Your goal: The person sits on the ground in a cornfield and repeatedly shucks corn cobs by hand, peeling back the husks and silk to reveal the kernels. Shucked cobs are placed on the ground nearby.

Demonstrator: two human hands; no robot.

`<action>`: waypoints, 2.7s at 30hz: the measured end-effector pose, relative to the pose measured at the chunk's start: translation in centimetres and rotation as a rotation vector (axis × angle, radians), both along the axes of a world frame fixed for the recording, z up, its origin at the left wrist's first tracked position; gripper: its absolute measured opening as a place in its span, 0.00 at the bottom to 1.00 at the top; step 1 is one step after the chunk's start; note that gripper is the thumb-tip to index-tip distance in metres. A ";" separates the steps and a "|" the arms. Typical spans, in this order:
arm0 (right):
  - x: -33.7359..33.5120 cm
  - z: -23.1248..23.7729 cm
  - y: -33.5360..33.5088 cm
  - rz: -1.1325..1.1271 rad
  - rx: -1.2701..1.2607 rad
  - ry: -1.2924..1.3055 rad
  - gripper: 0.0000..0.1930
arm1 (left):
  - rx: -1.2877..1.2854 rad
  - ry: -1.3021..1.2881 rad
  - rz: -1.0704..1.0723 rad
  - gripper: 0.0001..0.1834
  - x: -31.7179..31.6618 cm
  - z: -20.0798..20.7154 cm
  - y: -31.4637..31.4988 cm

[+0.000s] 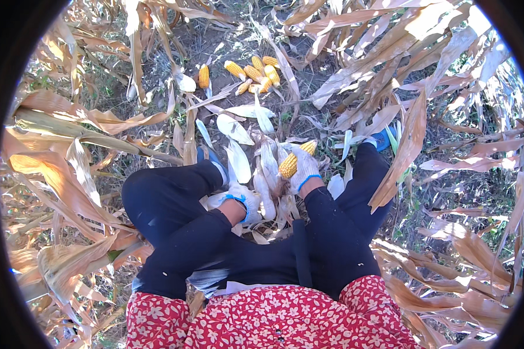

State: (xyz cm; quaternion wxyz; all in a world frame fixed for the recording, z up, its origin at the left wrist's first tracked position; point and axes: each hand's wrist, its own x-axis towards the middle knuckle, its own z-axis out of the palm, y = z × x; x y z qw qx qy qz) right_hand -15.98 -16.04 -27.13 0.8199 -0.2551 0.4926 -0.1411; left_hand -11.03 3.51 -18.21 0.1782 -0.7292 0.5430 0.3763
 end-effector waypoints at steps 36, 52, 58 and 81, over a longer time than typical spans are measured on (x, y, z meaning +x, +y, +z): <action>-3.3 -7.1 -0.4 1.103 -0.909 0.839 0.28 | -0.569 -0.024 -0.098 0.11 7.3 6.9 -7.0; -2.4 -2.1 -3.5 0.860 -0.738 0.068 0.14 | -0.470 -0.062 -0.015 0.15 11.5 8.0 -6.8; 0.9 12.1 -4.0 0.443 -0.242 -0.294 0.12 | -0.270 -0.041 -0.023 0.33 10.2 8.1 -6.7; -5.3 11.1 5.2 0.756 -0.629 -0.129 0.26 | -0.996 1.327 1.481 0.19 9.2 6.6 -9.8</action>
